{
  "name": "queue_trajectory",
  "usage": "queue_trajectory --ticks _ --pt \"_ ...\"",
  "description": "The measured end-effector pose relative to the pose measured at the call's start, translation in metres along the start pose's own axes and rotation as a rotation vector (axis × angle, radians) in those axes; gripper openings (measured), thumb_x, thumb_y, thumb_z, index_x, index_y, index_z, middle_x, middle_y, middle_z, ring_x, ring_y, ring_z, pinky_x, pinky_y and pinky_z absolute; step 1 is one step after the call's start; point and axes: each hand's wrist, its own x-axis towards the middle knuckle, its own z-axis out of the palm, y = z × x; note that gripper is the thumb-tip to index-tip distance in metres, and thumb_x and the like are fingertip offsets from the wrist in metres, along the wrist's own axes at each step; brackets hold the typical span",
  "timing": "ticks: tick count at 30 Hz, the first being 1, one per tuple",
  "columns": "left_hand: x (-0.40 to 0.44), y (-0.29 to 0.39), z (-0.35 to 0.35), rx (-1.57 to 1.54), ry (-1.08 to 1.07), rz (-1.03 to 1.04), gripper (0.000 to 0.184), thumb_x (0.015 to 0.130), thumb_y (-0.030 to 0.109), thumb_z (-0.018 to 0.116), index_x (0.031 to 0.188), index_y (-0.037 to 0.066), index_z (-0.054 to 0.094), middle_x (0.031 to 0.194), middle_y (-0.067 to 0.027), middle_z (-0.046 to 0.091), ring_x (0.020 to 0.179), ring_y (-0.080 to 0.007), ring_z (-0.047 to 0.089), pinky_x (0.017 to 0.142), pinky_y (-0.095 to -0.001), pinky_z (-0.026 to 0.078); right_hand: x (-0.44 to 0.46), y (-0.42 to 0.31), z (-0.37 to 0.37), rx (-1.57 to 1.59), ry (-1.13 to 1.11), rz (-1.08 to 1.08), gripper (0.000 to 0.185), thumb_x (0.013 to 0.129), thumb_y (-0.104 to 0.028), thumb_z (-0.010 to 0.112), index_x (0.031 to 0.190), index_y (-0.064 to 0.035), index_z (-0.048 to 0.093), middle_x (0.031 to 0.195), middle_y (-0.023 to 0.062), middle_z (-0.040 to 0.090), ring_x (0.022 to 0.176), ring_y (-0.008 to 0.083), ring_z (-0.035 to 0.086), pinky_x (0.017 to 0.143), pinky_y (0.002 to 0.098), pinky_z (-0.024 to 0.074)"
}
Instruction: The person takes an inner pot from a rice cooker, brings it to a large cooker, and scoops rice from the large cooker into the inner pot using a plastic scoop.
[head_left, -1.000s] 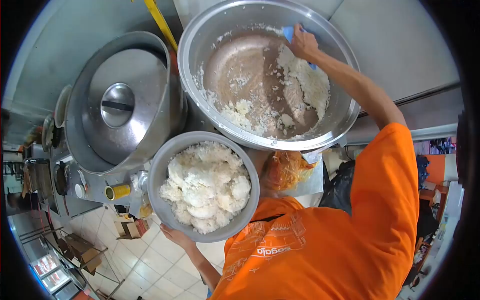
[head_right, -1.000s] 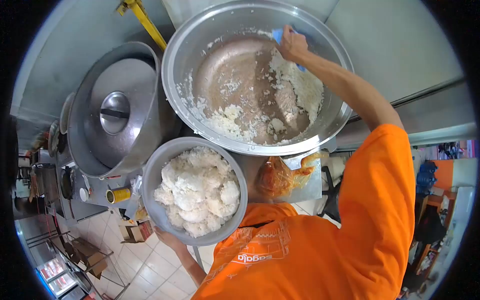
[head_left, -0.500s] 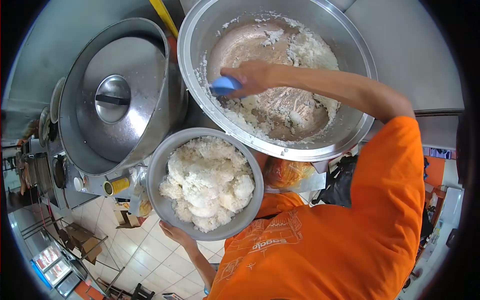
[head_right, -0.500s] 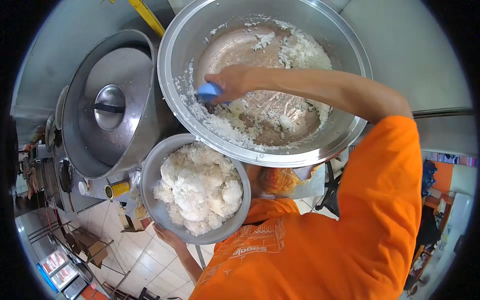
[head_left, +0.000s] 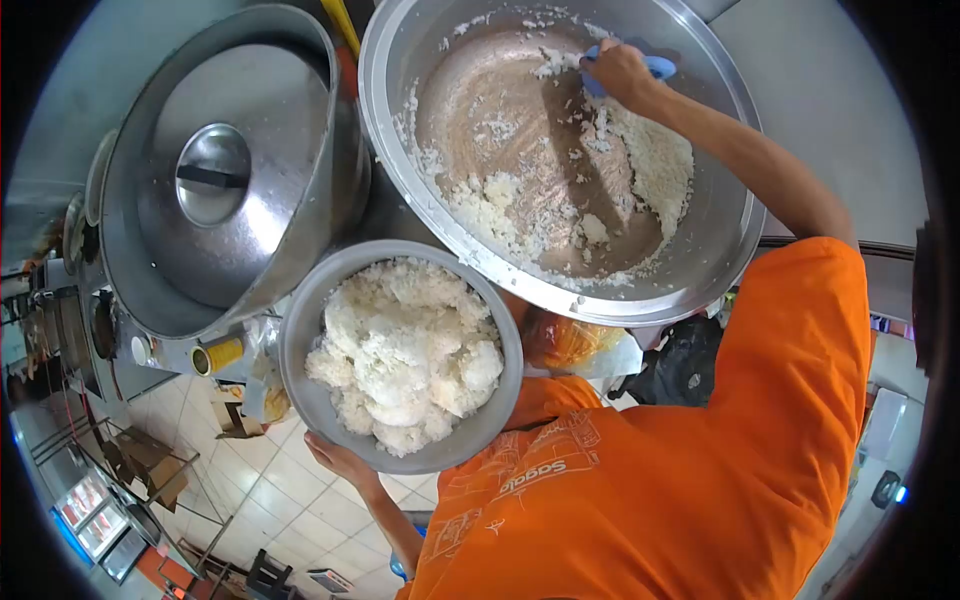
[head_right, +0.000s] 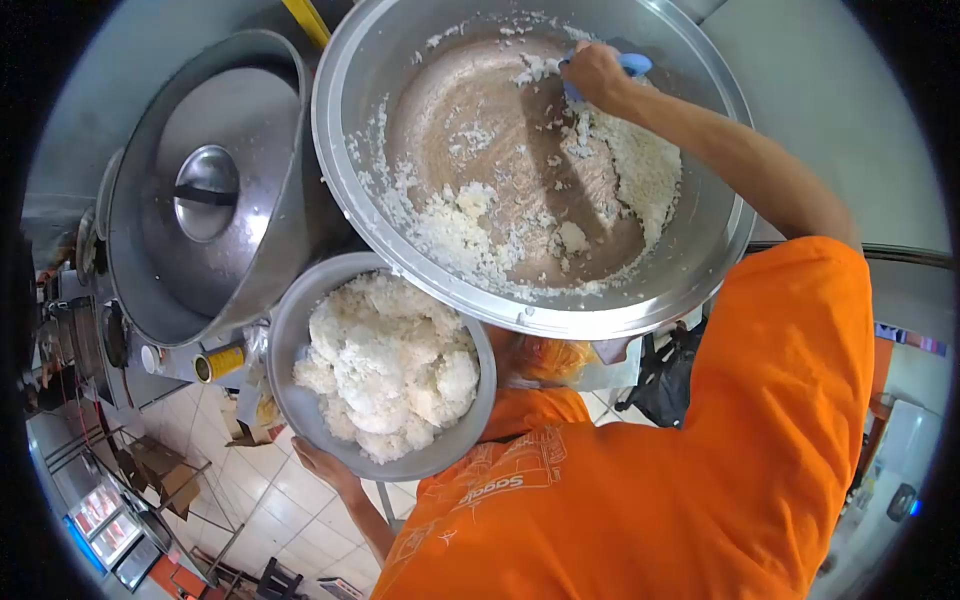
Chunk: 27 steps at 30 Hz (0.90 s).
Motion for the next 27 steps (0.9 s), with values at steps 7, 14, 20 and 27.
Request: queue_trajectory --ticks 7,14,20,27 --pt "0.003 -0.003 -0.001 0.084 0.023 0.045 0.062 0.103 0.046 0.030 0.138 -0.005 0.038 0.139 -0.0202 0.043 0.123 -0.0307 0.045 0.103 -0.0404 0.037 0.010 0.047 -0.008 0.326 -0.254 -0.053 0.055 0.064 -0.040 0.084 0.109 -0.0133 0.065 0.104 0.0065 0.070 0.099 0.0284 0.067 0.081 0.0385 0.0550" --pt "-0.003 0.008 0.009 0.084 0.097 0.086 0.053 0.104 0.041 0.032 0.129 -0.004 0.045 0.127 -0.0188 0.050 0.111 -0.0291 0.049 0.098 -0.0392 0.038 -0.021 0.060 -0.004 0.504 -0.237 -0.036 0.062 0.066 -0.052 0.080 0.112 -0.0138 0.066 0.094 0.0088 0.070 0.091 0.0300 0.068 0.080 0.0420 0.0548" --pt "0.004 -0.001 -0.003 0.100 0.044 0.117 0.053 0.104 0.042 0.032 0.123 -0.004 0.049 0.122 -0.0185 0.052 0.107 -0.0290 0.051 0.096 -0.0395 0.039 -0.083 0.064 -0.071 0.682 -0.968 -0.109 0.065 0.068 -0.053 0.079 0.119 -0.0158 0.061 0.103 0.0114 0.070 0.099 0.0321 0.066 0.084 0.0439 0.0535" --pt "-0.004 0.001 0.000 0.287 0.077 0.208 0.051 0.102 0.040 0.034 0.125 -0.004 0.046 0.123 -0.0181 0.052 0.110 -0.0295 0.050 0.097 -0.0408 0.040 -0.113 0.097 -0.083 0.443 -0.365 0.243 0.077 0.081 -0.059 0.064 0.131 -0.0061 0.040 0.088 0.0186 0.069 0.085 0.0362 0.068 0.074 0.0448 0.0537"
